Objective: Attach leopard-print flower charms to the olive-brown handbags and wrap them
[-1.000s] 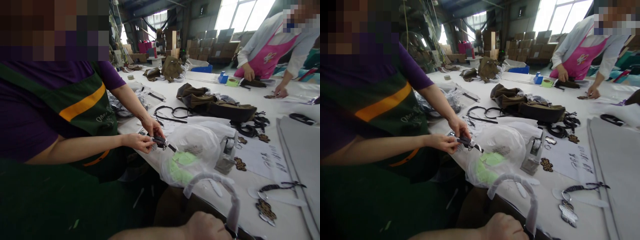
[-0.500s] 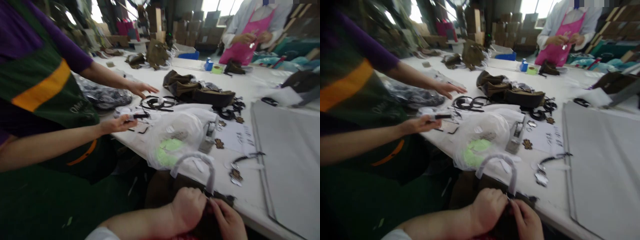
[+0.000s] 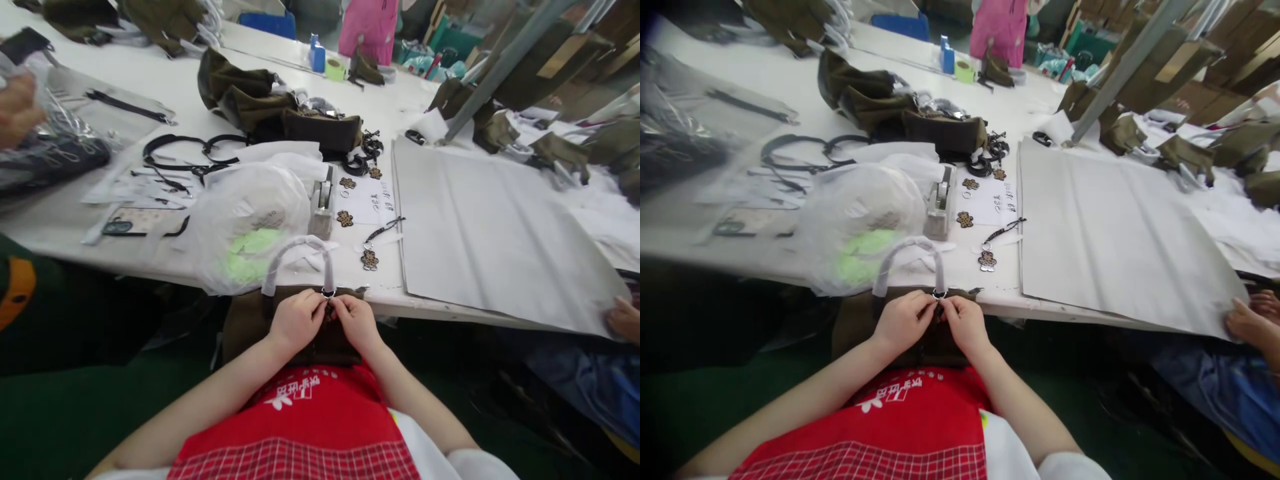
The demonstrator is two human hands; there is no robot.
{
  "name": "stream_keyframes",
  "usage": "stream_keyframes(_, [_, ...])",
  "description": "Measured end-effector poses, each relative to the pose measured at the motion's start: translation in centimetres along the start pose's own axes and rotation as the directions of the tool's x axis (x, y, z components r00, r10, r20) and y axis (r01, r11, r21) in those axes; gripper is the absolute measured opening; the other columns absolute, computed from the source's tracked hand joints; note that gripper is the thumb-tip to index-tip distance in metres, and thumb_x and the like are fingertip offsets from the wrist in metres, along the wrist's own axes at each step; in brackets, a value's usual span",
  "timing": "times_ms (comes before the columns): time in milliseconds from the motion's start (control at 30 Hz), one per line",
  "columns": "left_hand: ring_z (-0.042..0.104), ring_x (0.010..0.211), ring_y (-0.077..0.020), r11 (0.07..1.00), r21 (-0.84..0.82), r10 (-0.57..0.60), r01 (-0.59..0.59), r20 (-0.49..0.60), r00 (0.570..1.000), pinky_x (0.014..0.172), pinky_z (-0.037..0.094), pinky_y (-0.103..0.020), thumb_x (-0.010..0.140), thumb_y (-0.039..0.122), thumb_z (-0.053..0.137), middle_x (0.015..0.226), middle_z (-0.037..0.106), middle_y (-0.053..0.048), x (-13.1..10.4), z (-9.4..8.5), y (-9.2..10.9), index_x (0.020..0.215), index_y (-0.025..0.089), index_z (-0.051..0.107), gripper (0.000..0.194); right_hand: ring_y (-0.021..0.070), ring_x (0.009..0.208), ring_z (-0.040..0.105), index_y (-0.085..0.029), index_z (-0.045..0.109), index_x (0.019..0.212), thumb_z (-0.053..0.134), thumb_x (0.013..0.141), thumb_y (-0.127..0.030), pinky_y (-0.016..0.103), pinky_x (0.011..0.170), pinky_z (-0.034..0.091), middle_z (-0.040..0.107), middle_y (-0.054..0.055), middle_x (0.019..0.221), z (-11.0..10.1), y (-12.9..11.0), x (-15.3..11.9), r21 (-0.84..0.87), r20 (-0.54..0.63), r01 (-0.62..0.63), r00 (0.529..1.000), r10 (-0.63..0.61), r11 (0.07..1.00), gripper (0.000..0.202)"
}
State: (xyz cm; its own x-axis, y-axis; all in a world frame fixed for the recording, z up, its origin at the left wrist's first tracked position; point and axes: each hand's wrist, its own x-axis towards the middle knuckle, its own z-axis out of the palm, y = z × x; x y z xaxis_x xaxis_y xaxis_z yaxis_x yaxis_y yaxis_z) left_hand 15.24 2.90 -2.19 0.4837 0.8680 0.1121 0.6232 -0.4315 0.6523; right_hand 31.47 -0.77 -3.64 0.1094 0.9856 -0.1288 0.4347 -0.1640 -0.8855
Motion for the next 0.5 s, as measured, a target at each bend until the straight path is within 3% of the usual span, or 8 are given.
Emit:
stream_keyframes(267, [0.064, 0.078, -0.0193, 0.998, 0.038, -0.042, 0.042, -0.004, 0.999, 0.074, 0.047, -0.030, 0.089, 0.021, 0.051, 0.084, 0.071, -0.006, -0.06, -0.94, -0.65, 0.084, 0.018, 0.068, 0.018, 0.0136, 0.061, 0.061, -0.019, 0.067, 0.080, 0.052, 0.090, -0.033, 0.023, 0.064, 0.045, 0.066, -0.001, 0.064, -0.54, 0.25, -0.28, 0.024, 0.039, 0.018, 0.999, -0.019, 1.000, 0.023])
stream_keyframes(500, [0.068, 0.083, -0.0212, 0.991, -0.006, -0.134, 0.135, 0.052, 0.990, 0.079, 0.050, -0.031, 0.088, 0.026, 0.052, 0.092, 0.075, -0.006, -0.03, -0.08, -0.41, 0.092, 0.020, 0.074, 0.023, 0.0132, 0.059, 0.060, -0.020, 0.067, 0.078, 0.053, 0.090, -0.030, 0.023, 0.063, 0.043, 0.065, -0.002, 0.061, -0.55, -0.20, -0.39, -0.057, -0.022, 0.031, 0.999, -0.033, 0.998, 0.021])
